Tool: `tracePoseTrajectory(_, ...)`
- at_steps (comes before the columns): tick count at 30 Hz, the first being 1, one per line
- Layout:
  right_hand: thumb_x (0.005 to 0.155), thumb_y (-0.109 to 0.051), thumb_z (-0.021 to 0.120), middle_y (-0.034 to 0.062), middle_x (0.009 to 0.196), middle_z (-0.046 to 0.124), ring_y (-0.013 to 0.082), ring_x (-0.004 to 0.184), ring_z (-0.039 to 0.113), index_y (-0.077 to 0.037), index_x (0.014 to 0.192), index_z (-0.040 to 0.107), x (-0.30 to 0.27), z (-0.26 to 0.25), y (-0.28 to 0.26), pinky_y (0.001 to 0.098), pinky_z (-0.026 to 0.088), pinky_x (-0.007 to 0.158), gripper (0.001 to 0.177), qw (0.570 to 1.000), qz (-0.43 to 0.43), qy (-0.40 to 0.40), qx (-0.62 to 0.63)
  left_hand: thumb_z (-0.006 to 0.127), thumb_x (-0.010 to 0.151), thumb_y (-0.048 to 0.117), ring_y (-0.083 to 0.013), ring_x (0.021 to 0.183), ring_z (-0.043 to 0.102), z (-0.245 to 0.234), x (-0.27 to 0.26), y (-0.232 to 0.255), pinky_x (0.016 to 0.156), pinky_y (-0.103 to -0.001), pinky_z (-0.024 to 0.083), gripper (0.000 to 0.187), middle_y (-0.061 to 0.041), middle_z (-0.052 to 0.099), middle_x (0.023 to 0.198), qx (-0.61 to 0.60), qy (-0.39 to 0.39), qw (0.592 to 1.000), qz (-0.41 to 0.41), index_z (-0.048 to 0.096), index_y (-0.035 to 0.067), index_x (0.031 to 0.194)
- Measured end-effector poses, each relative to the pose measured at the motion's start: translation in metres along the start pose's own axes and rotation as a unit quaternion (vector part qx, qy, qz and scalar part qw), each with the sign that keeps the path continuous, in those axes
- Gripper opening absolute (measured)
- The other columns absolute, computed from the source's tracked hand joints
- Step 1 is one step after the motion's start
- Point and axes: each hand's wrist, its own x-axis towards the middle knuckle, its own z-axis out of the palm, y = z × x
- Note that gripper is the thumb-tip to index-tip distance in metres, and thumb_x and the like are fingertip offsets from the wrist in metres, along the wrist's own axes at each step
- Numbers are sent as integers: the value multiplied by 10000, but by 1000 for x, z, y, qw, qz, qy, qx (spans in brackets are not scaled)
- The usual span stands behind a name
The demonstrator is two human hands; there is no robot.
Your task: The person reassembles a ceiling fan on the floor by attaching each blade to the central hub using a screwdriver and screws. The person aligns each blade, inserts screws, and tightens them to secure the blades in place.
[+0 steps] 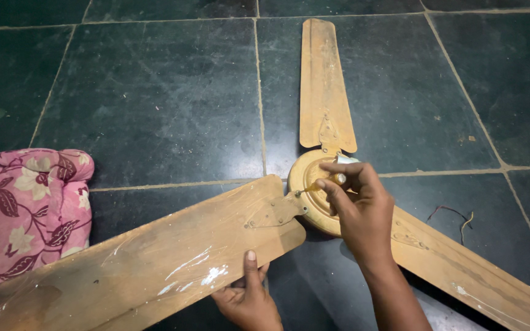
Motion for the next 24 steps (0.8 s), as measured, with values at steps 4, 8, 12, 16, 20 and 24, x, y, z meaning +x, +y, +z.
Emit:
tracePoseTrajectory(4,956,17,594,29,1108,720,74,820,645,-51,1308,594,4,-1,-3,253,584,736,359,993,-32,-81,75,679,855,-49,-281,931,750,-1,0,-4,646,-348,672,598,-272,684,1193,-15,0,1000,-3,413,-67,1391)
tracePoseTrajectory(8,983,56,529,49,1153,720,96,916,749,-67,1282,670,2,-7,-7,264,620,820,353,991,-41,-128,-8,680,850,-53,-277,933,746,-2,2,-6,638,-349,660,615,-261,686,1187,-14,7,1000,-6,407,-54,1401)
tracePoseTrajectory(12,933,31,628,34,1063,780,94,801,741,-92,1250,712,-2,-6,-9,250,624,731,351,995,-40,-46,-77,682,853,-51,-278,941,749,-1,1,-6,644,-350,662,609,-265,687,1194,-13,7,1000,-4,416,-57,1401)
tracePoseTrajectory(16,901,11,699,47,1002,786,86,707,714,-56,1240,720,-2,-5,-8,243,610,646,347,996,-52,14,-74,676,856,-43,-279,956,749,0,0,-2,654,-346,671,608,-266,679,1211,-10,5,1000,-4,410,-53,1403)
tracePoseTrajectory(20,907,-18,732,63,950,789,86,683,722,-23,1187,732,-2,-4,-5,238,610,612,280,992,-70,39,-100,674,857,-35,-294,972,755,0,0,1,657,-348,674,622,-282,674,1226,11,10,1000,-14,392,-46,1410)
tracePoseTrajectory(24,921,-54,729,65,949,793,96,707,747,-24,1172,730,-3,-3,-3,250,601,630,253,985,-90,61,-131,671,857,-33,-298,986,754,0,-1,1,664,-353,667,635,-288,656,1237,10,8,1000,-9,366,-46,1413)
